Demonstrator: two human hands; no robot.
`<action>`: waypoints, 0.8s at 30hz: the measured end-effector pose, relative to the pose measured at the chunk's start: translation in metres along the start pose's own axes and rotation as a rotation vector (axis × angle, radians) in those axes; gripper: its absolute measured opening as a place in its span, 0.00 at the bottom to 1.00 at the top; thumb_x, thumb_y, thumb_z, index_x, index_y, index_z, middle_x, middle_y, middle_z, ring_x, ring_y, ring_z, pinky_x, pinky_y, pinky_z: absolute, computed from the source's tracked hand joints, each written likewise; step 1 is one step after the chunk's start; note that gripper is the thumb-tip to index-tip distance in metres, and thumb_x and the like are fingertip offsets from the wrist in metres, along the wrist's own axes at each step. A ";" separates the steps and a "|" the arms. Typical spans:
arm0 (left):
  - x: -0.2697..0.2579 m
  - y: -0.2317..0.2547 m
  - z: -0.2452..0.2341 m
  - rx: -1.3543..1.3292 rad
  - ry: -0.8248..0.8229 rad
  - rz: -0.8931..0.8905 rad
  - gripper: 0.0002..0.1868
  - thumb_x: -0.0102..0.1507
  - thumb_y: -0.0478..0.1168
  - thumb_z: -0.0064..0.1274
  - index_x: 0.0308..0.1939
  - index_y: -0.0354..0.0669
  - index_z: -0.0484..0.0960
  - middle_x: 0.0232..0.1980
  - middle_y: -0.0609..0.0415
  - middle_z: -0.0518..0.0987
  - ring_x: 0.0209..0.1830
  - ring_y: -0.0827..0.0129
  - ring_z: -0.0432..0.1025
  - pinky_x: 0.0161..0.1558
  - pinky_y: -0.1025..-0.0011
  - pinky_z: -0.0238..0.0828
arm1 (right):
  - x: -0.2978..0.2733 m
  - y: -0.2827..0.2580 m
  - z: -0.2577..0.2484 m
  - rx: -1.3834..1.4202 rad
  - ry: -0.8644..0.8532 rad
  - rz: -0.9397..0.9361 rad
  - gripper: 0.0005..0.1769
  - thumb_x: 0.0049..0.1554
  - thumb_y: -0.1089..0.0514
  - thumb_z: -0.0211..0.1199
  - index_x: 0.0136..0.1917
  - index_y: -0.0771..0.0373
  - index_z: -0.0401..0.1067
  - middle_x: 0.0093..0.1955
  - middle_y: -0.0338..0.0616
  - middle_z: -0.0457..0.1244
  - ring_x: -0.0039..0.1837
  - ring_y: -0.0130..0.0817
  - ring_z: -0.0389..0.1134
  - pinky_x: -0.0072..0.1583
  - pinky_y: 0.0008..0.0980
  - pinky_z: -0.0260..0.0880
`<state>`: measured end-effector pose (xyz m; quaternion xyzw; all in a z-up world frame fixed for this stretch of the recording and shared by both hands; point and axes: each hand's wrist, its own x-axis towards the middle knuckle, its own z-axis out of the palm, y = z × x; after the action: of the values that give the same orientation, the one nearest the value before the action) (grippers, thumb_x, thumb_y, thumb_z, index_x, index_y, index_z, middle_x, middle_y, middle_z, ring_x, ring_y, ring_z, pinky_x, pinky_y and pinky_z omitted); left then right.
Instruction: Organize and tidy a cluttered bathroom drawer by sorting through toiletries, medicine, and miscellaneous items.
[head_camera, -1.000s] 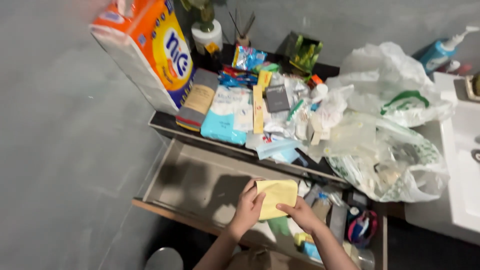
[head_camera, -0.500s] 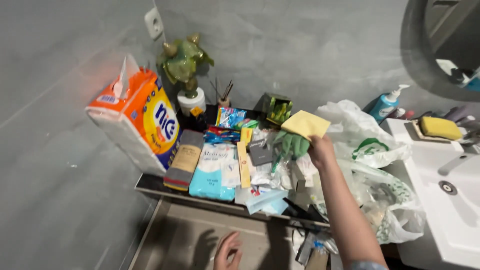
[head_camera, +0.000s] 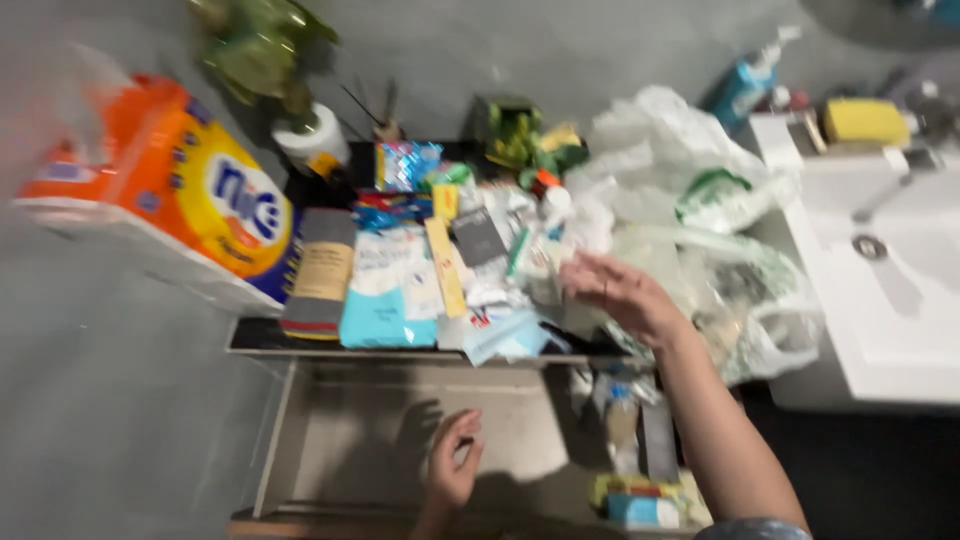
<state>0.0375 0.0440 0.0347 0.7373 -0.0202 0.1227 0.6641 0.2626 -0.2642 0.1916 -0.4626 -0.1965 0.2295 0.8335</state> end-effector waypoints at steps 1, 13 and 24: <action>0.000 -0.002 0.004 0.001 -0.022 -0.027 0.24 0.60 0.24 0.55 0.61 0.39 0.79 0.62 0.49 0.78 0.56 0.63 0.77 0.50 0.70 0.77 | -0.026 0.010 -0.010 0.015 0.030 0.010 0.38 0.59 0.55 0.63 0.79 0.68 0.58 0.75 0.54 0.61 0.76 0.50 0.61 0.73 0.51 0.59; -0.032 -0.014 0.061 0.212 -0.321 -0.305 0.21 0.61 0.35 0.59 0.59 0.47 0.80 0.62 0.55 0.82 0.56 0.66 0.78 0.53 0.67 0.76 | -0.253 0.202 -0.120 -1.011 0.415 0.799 0.32 0.54 0.56 0.69 0.71 0.64 0.70 0.63 0.50 0.70 0.60 0.37 0.73 0.63 0.33 0.73; -0.084 -0.058 0.040 0.210 -0.282 -0.444 0.25 0.62 0.36 0.58 0.64 0.49 0.80 0.53 0.50 0.83 0.52 0.66 0.78 0.52 0.68 0.77 | -0.175 0.358 -0.141 -1.113 0.474 0.749 0.46 0.47 0.48 0.70 0.78 0.40 0.60 0.78 0.65 0.51 0.77 0.61 0.55 0.75 0.44 0.58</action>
<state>-0.0270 -0.0002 -0.0424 0.7982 0.0622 -0.1280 0.5853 0.1242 -0.2920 -0.2072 -0.8936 0.0742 0.2594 0.3588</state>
